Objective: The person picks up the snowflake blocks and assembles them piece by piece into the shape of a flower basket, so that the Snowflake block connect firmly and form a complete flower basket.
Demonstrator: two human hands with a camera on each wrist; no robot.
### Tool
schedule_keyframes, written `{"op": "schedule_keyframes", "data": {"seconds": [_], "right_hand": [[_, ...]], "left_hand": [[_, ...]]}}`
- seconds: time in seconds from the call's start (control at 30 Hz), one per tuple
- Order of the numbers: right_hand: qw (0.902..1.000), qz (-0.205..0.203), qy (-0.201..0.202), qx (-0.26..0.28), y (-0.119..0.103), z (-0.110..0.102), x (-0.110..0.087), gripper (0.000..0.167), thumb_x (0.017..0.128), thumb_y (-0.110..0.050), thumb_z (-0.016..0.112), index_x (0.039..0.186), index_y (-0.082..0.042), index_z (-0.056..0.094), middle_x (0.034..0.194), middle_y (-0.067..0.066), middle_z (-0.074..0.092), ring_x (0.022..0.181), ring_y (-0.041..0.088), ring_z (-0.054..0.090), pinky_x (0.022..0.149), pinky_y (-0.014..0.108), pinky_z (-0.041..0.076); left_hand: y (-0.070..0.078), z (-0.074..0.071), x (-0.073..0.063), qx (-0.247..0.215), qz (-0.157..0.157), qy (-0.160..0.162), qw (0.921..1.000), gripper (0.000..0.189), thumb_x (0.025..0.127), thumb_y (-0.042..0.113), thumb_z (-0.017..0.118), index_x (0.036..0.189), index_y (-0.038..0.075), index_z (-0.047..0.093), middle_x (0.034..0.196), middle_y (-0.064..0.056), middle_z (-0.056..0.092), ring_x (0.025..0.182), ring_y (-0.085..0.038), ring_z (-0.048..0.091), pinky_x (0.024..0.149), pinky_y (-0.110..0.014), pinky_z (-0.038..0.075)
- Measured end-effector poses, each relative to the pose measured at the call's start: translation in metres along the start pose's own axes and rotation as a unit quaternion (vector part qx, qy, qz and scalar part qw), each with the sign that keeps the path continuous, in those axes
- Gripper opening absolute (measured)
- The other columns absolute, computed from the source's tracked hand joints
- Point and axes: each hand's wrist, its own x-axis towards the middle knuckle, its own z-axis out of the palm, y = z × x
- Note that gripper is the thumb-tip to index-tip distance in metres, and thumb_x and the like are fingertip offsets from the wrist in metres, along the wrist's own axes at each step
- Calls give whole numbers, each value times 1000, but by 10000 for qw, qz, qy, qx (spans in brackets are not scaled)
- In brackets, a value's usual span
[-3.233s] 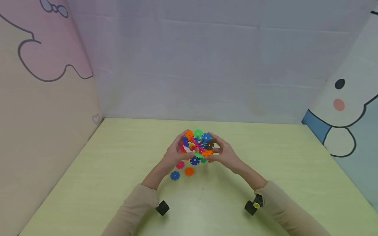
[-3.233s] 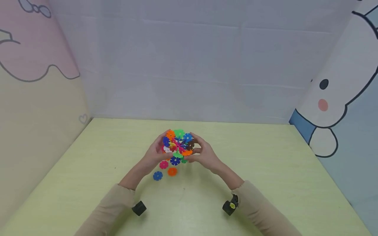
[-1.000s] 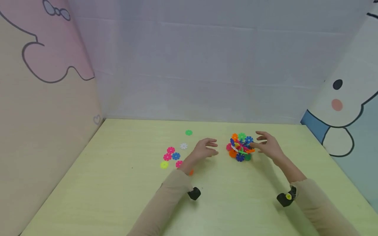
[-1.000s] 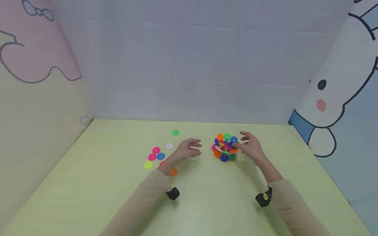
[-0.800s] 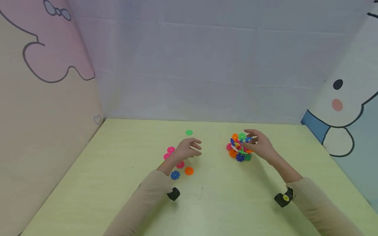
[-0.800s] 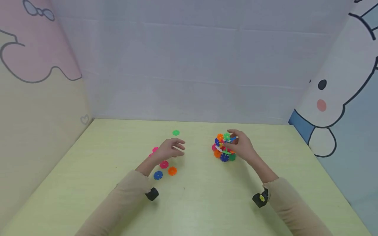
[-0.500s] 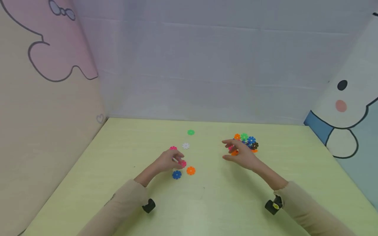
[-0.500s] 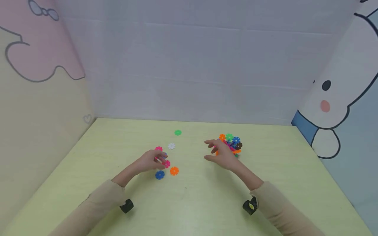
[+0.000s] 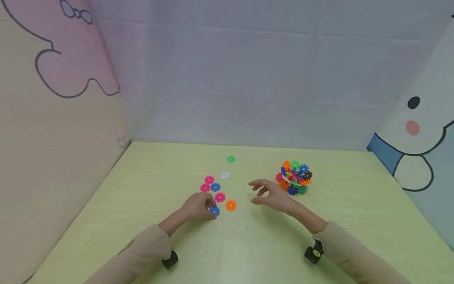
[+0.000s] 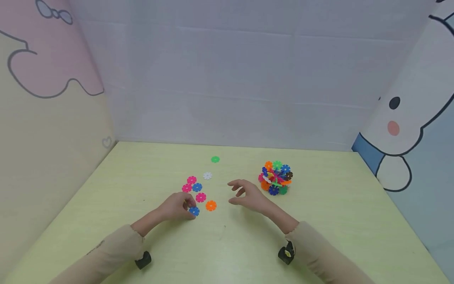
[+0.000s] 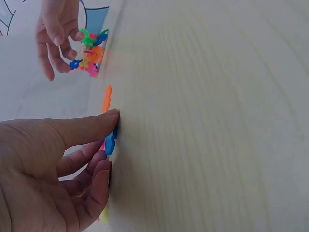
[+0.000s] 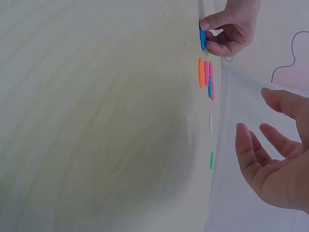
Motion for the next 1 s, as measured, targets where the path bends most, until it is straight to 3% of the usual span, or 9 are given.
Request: {"op": "schedule_keyframes", "data": {"seconds": [0.17,0.4,0.63,0.8,1.0], "right_hand": [[9994,28,-356,-40,-1,15,11,45,80,-15,69,120,0,53,110,18,56,94,28,55,72,25,49],[9980,155,-581,-200,-4,31,29,39,78,-11,70,115,-1,58,105,14,58,90,23,55,72,26,48],[9962,-2,-808,-323,-2,40,41,34,76,-7,72,108,0,62,98,11,59,82,20,52,72,25,46],[9936,79,-928,-635,-1,46,49,31,74,-9,74,103,-4,64,91,4,58,81,17,50,71,26,45],[9856,317,-1120,-1227,-4,50,56,22,73,-10,75,92,-9,64,80,0,53,78,17,47,68,27,43]], "left_hand": [[1,0,0,-109,-74,47,9999,30,67,14,80,88,8,59,76,2,55,70,-14,50,62,-24,45],[3,-2,3,-100,-348,-83,9993,28,67,16,81,86,9,61,77,2,56,73,-13,51,66,-24,47],[-2,-4,5,-187,-184,-274,9993,27,68,15,80,84,10,59,76,2,55,73,-14,50,65,-24,46],[-8,-11,4,-628,28,-458,9970,21,73,6,74,87,8,59,81,0,55,75,-15,51,64,-25,49],[-11,-20,6,-1197,-9,-799,9896,16,79,5,68,92,4,61,84,-3,57,72,-16,53,61,-26,51]]}}
